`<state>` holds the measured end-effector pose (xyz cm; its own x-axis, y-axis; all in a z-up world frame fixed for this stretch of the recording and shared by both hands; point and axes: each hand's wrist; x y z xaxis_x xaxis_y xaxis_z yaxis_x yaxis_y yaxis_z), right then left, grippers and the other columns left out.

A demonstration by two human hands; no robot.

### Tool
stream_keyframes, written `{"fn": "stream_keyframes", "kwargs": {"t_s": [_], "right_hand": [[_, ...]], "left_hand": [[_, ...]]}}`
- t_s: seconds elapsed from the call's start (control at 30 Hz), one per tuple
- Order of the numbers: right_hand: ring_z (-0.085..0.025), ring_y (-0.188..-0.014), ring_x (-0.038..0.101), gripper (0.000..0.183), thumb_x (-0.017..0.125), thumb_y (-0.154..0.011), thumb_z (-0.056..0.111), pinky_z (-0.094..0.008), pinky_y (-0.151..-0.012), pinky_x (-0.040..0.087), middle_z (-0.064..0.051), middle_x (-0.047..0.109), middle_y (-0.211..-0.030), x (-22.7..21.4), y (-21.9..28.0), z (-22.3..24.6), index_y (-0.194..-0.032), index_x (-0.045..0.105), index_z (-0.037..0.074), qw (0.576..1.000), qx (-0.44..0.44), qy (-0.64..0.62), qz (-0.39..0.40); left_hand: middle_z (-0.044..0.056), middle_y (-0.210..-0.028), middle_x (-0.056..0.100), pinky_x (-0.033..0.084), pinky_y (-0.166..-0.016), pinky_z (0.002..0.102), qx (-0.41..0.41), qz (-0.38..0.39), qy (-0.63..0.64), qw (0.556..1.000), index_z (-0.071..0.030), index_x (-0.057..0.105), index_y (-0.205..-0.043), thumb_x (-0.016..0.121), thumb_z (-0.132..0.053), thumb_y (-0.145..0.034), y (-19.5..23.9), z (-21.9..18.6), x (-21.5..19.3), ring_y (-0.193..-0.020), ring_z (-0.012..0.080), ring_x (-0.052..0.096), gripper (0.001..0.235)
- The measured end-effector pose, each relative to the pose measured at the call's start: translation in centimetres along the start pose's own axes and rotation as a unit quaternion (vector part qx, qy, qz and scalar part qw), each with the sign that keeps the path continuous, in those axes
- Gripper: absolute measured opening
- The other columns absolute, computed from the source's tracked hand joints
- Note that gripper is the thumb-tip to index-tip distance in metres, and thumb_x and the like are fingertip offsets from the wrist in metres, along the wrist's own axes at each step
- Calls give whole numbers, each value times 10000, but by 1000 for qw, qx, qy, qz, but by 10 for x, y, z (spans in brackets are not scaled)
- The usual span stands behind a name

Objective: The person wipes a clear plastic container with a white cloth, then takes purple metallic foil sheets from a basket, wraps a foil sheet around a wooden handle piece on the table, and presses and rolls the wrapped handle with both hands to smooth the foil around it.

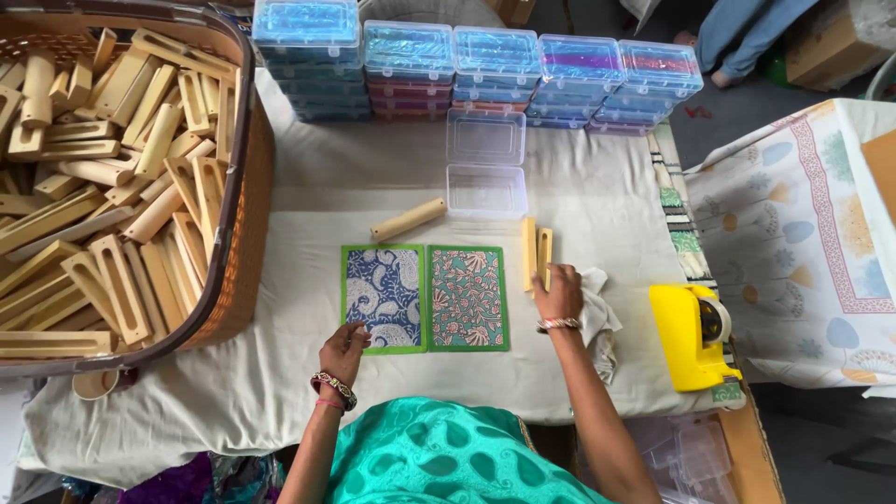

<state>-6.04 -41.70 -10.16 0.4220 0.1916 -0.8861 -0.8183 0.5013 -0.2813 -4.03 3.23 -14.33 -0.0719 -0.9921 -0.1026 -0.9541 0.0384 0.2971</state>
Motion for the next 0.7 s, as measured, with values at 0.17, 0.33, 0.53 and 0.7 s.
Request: {"fn": "stream_keyframes", "kwargs": {"t_s": [0.17,0.33,0.53,0.7], "right_hand": [[-343,-1084,638,490,808,-844,450,-502,-821,540,-135,662,-1155,-1,-22,45,-1172,697,103,991,81,54,93],[-347,-918,710,339,810,-839,301,-473,-803,568,-121,747,-1044,67,-29,-39,-1117,757,114,999,40,-11,1],[-204,-734,714,306,765,-872,249,-367,-612,573,-111,775,-913,50,-21,-63,-1126,750,80,909,236,-343,10],[-266,-855,723,368,729,-911,362,-400,-804,569,-139,770,-957,68,-19,-84,-1141,770,78,977,156,-134,48]], "left_hand": [[137,-965,786,585,-765,295,-14,-15,12,1000,19,691,-1202,607,-202,-988,14,-1,-11,-857,189,765,319],[128,-971,788,566,-715,292,-20,-35,30,999,2,683,-1218,606,-223,-985,29,16,-39,-863,192,769,333],[130,-985,779,592,-753,290,-69,-71,39,994,3,682,-1225,598,-240,-993,58,33,-61,-883,186,763,346],[129,-981,781,587,-749,297,-83,-70,26,994,23,691,-1217,588,-243,-1004,62,42,-62,-852,182,747,356]]}}
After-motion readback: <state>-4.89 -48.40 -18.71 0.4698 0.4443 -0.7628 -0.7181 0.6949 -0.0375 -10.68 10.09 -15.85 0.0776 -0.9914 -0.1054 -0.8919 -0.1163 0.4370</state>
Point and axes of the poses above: each hand's wrist, its own y-axis away from the middle knuckle, its own x-axis out of the palm, z = x × y
